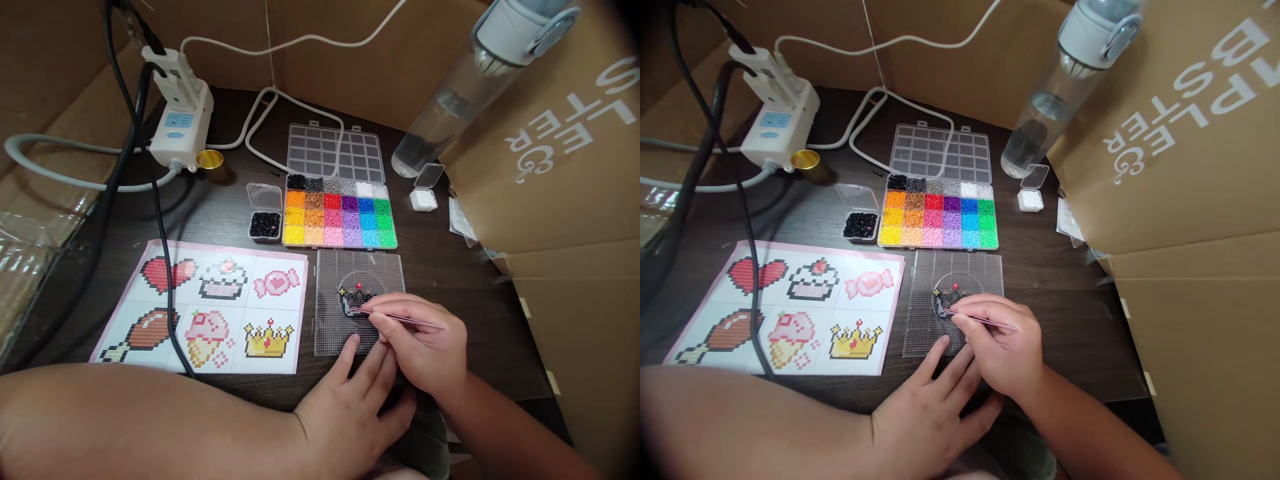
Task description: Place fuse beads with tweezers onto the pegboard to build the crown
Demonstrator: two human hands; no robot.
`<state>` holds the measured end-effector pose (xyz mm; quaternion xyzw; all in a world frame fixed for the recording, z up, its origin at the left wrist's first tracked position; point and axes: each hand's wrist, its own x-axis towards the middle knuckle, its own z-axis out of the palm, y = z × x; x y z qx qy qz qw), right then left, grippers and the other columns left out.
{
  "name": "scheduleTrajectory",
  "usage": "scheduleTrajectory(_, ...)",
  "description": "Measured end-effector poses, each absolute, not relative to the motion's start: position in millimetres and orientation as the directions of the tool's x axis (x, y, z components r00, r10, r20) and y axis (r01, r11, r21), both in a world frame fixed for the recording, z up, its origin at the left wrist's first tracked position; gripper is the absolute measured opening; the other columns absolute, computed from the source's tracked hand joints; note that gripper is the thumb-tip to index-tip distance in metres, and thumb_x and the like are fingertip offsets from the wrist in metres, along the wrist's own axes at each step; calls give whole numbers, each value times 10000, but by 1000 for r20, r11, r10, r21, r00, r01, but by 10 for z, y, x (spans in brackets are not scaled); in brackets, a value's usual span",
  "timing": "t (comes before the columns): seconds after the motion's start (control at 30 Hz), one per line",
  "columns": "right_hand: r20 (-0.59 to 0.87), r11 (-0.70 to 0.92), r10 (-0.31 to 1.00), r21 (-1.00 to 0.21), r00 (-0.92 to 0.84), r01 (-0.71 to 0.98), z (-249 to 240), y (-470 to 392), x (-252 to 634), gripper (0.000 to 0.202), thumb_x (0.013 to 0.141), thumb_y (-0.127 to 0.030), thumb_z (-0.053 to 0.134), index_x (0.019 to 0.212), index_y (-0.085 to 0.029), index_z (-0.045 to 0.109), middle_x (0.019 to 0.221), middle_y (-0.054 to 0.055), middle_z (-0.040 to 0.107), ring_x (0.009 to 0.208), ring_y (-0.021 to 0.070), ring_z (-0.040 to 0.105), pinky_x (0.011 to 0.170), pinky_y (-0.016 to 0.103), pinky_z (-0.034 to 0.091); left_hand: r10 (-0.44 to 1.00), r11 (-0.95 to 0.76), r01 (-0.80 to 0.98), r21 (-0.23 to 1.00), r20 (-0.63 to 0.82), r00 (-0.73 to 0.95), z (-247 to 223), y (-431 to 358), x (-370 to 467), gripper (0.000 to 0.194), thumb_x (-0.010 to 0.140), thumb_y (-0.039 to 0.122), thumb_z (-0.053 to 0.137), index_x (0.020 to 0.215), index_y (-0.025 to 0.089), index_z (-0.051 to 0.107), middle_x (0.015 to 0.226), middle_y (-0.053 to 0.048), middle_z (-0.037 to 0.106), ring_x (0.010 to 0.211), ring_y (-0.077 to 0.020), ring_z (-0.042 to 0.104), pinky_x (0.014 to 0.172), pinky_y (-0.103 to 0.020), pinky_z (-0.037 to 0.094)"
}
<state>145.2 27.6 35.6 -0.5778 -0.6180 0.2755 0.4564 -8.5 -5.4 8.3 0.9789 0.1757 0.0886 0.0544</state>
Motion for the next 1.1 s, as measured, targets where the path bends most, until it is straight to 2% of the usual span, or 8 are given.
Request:
scheduleTrajectory(0.17, 237, 172, 967, -876, 91, 451, 349, 269, 1453, 154, 797, -103, 646, 737, -209, 740, 794, 41, 750, 740, 169, 705, 634, 279, 593, 355, -932, 337, 136, 147, 923, 105, -42, -87, 438, 933, 436, 399, 1346, 309, 476, 1426, -140, 447, 1359, -340, 327, 1047, -552, 98)
scheduleTrajectory(0.33, 241, 185, 968, -873, 71, 451, 348, 266, 1465, 153, 797, -95, 646, 760, -205, 745, 802, 43, 750, 751, 167, 704, 669, 287, 591, 347, -933, 329, 143, 126, 929, 112, -28, -80, 441, 942, 423, 385, 1359, 302, 460, 1426, -139, 446, 1354, -336, 338, 1035, -546, 142)
scheduleTrajectory(0.53, 227, 165, 969, -888, 95, 430, 342, 254, 1475, 141, 797, -102, 652, 761, -202, 745, 813, 50, 746, 759, 172, 699, 660, 291, 591, 350, -933, 331, 138, 144, 926, 94, -53, -76, 432, 945, 409, 380, 1355, 300, 465, 1442, -162, 420, 1362, -346, 327, 1037, -558, 121)
scheduleTrajectory(0.87, 107, 67, 986, -958, 130, 278, 317, 232, 1548, 153, 820, -122, 644, 806, -226, 756, 861, 49, 726, 781, 167, 691, 668, 281, 575, 347, -932, 327, 154, 131, 929, 117, -74, -92, 405, 949, 391, 380, 1331, 312, 489, 1480, -187, 354, 1398, -354, 270, 1044, -562, 176)
scheduleTrajectory(1.1, 56, 13, 982, -973, 181, 230, 299, 197, 1564, 96, 810, -162, 675, 833, -216, 751, 900, 62, 712, 590, 115, 608, 514, 252, 513, 344, -934, 325, 150, 125, 931, 135, -93, -116, 427, 946, 399, 385, 1355, 309, 464, 1492, -188, 332, 1403, -363, 252, 1048, -570, 181)
